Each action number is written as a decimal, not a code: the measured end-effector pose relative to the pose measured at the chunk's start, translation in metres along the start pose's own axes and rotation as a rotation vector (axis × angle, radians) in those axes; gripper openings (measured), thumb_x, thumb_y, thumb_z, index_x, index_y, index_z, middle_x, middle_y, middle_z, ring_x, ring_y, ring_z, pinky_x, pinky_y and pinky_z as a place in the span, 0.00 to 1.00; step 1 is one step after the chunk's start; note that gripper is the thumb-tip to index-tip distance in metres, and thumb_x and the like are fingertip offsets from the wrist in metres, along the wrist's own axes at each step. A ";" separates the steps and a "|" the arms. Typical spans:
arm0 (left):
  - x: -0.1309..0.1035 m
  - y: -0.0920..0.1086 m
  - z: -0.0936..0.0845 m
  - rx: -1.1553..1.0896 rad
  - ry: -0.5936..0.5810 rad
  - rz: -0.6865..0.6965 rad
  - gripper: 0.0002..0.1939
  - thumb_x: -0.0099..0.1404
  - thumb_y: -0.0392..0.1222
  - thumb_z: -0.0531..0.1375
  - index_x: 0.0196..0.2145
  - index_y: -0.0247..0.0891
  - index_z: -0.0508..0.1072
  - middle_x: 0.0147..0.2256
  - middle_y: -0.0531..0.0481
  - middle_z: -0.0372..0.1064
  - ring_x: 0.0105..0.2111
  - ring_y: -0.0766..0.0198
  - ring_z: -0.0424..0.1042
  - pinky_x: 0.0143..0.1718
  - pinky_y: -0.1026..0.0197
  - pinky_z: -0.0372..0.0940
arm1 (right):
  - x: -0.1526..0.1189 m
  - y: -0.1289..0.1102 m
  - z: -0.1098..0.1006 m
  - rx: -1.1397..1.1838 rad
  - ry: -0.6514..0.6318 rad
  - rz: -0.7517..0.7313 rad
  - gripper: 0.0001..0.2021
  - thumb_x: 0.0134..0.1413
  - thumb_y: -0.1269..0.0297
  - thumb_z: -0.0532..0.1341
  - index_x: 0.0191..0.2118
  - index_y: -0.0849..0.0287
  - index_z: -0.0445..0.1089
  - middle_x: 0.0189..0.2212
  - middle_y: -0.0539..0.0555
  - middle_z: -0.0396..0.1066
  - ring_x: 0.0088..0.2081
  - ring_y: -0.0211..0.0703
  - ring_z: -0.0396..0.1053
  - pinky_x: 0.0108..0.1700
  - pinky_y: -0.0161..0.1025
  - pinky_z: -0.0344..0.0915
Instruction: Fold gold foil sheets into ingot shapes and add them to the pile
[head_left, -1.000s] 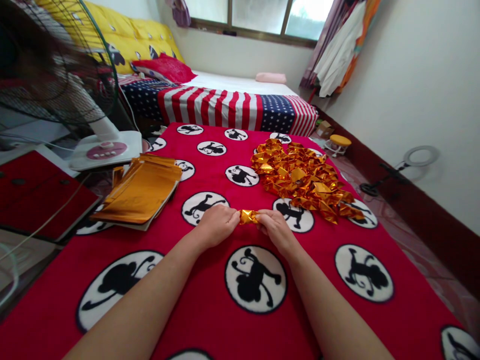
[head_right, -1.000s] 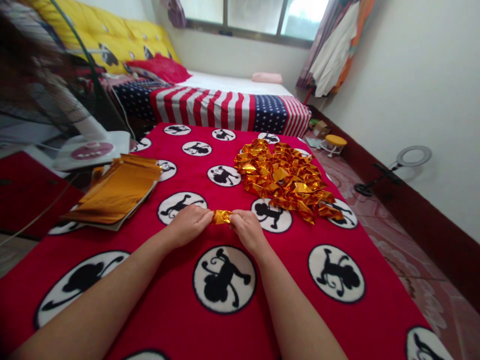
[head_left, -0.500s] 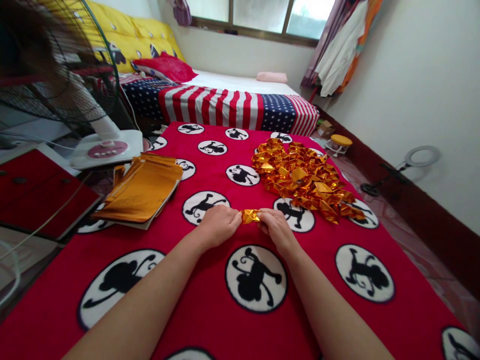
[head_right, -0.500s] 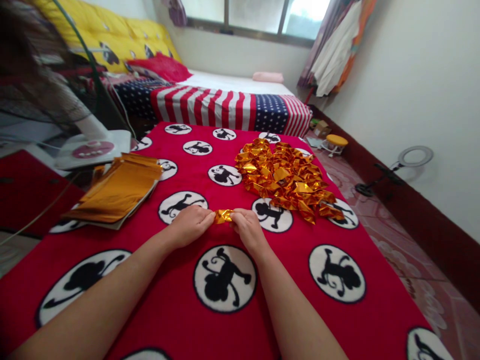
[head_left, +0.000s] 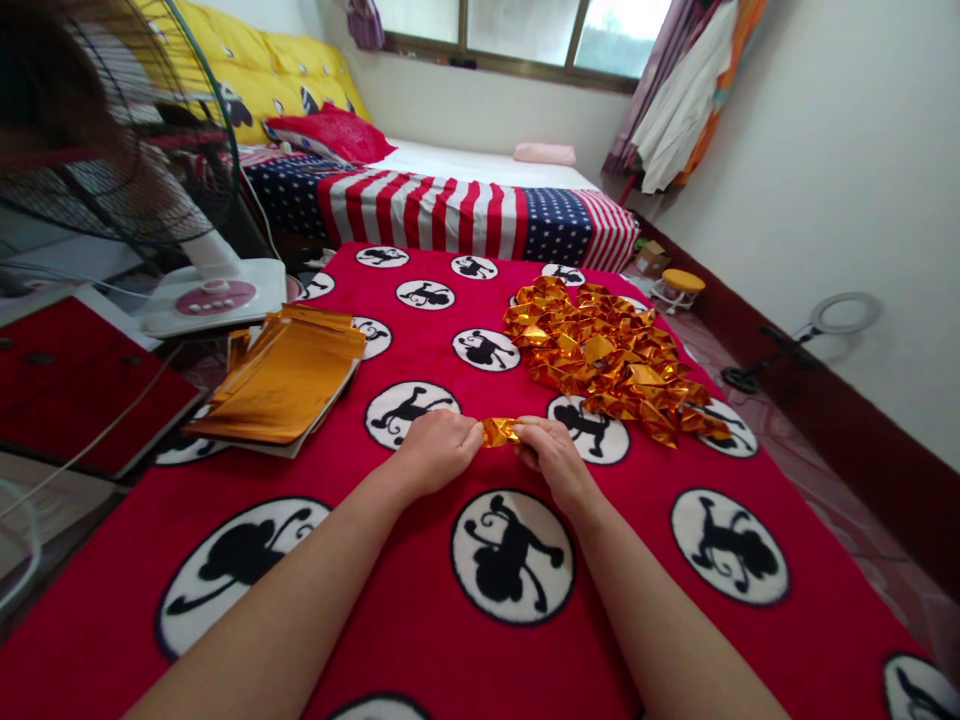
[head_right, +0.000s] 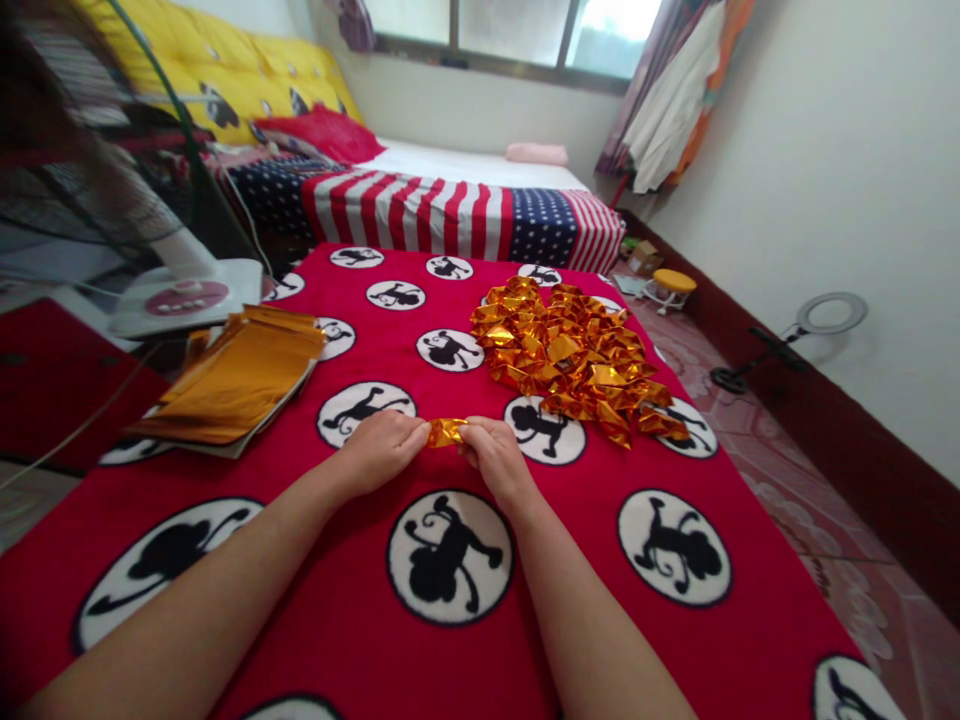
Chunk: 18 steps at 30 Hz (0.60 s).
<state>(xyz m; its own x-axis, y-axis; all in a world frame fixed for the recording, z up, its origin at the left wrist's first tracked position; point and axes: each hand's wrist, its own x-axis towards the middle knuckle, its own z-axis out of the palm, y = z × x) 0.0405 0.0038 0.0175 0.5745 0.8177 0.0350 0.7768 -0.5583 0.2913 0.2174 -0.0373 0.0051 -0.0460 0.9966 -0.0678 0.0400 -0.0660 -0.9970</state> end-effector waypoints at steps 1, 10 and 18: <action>0.000 0.000 0.000 -0.037 0.005 -0.008 0.24 0.69 0.43 0.44 0.26 0.36 0.74 0.27 0.42 0.74 0.27 0.60 0.68 0.28 0.59 0.50 | 0.000 0.000 0.000 -0.010 0.008 0.003 0.13 0.51 0.61 0.55 0.19 0.59 0.61 0.14 0.44 0.52 0.17 0.31 0.45 0.21 0.36 0.38; 0.000 -0.005 -0.003 -0.616 0.056 -0.015 0.20 0.66 0.47 0.45 0.18 0.39 0.56 0.18 0.54 0.56 0.21 0.67 0.55 0.26 0.61 0.49 | -0.001 -0.003 0.002 -0.122 -0.015 0.014 0.13 0.50 0.60 0.53 0.18 0.58 0.59 0.12 0.44 0.51 0.16 0.31 0.46 0.21 0.36 0.39; -0.001 -0.007 0.000 -0.949 -0.008 -0.048 0.21 0.65 0.49 0.47 0.17 0.39 0.55 0.16 0.56 0.50 0.18 0.69 0.50 0.23 0.62 0.48 | -0.003 -0.007 0.003 -0.118 -0.022 0.051 0.13 0.49 0.60 0.54 0.18 0.58 0.59 0.12 0.44 0.51 0.16 0.31 0.45 0.20 0.36 0.38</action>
<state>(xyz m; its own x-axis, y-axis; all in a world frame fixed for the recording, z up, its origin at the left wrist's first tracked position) 0.0342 0.0069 0.0152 0.5519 0.8339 -0.0031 0.2679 -0.1738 0.9476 0.2141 -0.0398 0.0124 -0.0630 0.9907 -0.1205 0.1604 -0.1092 -0.9810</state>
